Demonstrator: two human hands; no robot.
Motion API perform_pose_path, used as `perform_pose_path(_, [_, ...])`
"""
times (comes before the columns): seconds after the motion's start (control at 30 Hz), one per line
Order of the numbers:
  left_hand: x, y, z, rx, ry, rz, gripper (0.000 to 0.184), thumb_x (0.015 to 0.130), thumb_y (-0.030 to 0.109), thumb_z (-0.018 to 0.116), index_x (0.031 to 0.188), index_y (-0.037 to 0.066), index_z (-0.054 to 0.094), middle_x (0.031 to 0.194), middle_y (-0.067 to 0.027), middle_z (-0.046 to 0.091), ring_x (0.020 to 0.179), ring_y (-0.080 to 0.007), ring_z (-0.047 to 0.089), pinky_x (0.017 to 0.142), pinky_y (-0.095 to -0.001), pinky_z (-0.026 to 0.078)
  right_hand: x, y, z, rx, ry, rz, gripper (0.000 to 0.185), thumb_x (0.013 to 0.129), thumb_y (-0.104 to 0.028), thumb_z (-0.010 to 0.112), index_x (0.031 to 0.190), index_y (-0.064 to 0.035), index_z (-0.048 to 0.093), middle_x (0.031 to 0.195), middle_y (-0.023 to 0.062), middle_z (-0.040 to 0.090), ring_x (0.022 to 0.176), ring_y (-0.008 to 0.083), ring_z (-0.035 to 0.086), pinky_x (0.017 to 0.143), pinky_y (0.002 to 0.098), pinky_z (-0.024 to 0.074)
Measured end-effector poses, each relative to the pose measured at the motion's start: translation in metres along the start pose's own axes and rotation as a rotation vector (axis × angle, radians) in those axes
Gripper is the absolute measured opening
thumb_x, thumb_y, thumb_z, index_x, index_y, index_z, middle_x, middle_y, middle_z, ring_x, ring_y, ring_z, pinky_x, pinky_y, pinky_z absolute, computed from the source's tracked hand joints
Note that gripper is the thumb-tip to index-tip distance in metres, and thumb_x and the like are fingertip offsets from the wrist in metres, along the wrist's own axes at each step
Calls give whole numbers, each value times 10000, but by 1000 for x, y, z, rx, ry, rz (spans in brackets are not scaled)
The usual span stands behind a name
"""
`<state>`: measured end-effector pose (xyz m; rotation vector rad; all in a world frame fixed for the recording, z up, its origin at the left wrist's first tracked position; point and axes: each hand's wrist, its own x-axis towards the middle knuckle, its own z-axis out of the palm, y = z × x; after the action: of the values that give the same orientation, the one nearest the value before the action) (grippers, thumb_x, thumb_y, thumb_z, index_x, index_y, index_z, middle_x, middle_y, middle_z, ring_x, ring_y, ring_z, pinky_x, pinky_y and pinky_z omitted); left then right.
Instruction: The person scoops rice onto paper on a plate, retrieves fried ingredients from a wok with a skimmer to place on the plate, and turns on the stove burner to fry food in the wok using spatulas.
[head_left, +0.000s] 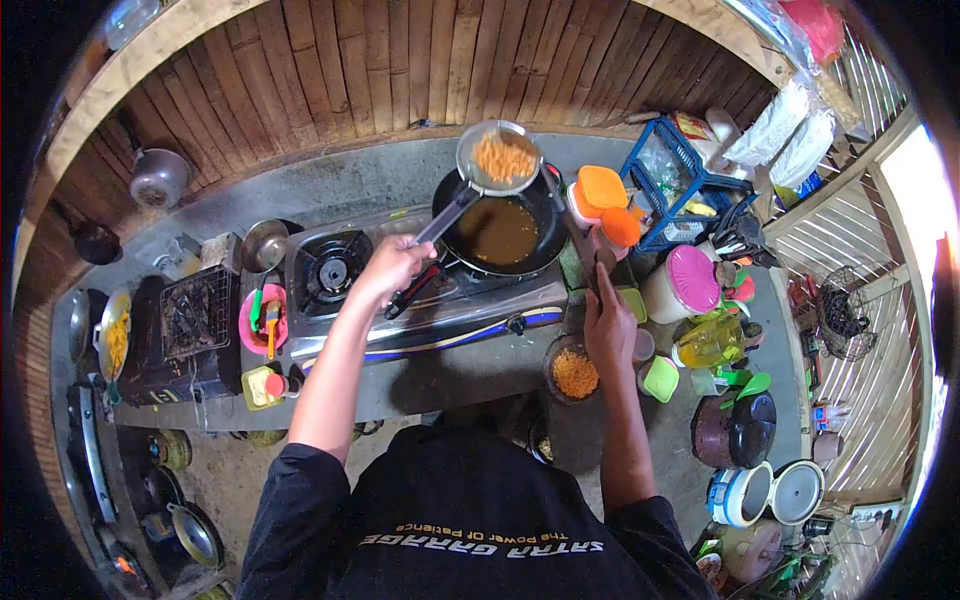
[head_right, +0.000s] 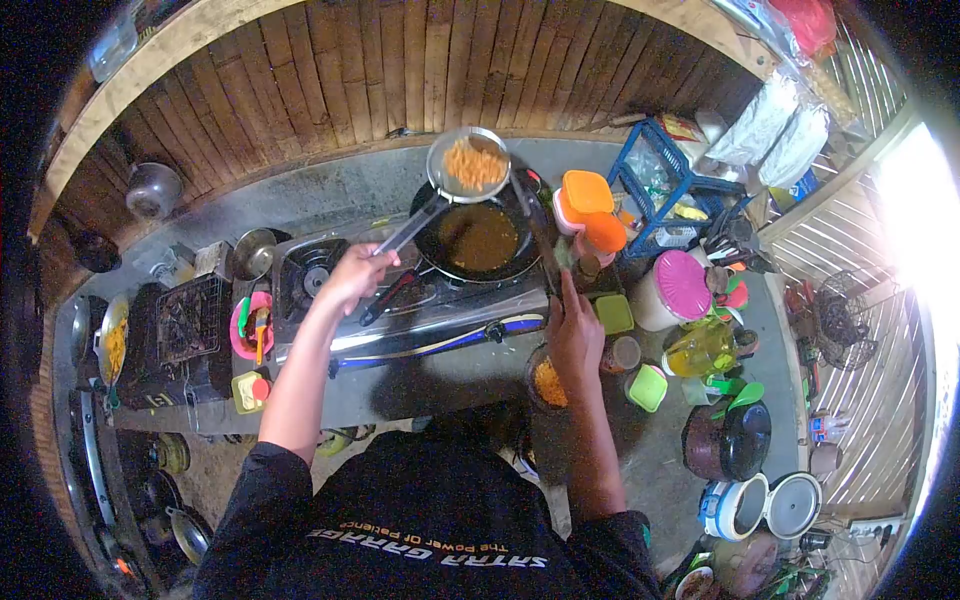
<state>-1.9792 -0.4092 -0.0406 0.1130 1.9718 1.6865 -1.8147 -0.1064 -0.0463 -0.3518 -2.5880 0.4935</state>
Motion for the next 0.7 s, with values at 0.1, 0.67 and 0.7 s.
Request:
perform_pose_path(0.1, [7, -38, 9, -43, 28, -93, 161, 949, 214, 577, 925, 55, 583, 579, 86, 363, 411, -37, 272, 366, -245, 173, -15, 18, 27, -11, -64, -28, 452, 912, -201, 585, 1354, -155, 509, 869, 195, 634, 739, 387, 633, 630, 482, 503])
perform_pose_path(0.67, [-7, -43, 25, -23, 45, -104, 200, 960, 244, 561, 915, 49, 574, 536, 82, 356, 391, -49, 298, 349, -248, 203, -25, 34, 19, 38, -137, 22, 449, 928, -193, 569, 1365, -127, 488, 978, 246, 645, 844, 423, 618, 711, 499, 482])
perform_pose_path(0.7, [-11, -40, 27, -9, 74, -101, 201, 960, 245, 562, 909, 51, 576, 536, 82, 356, 391, -50, 296, 348, -249, 201, -23, 36, 20, 47, -150, 33, 446, 928, -193, 569, 1362, -117, 492, 984, 245, 645, 851, 424, 617, 715, 495, 483])
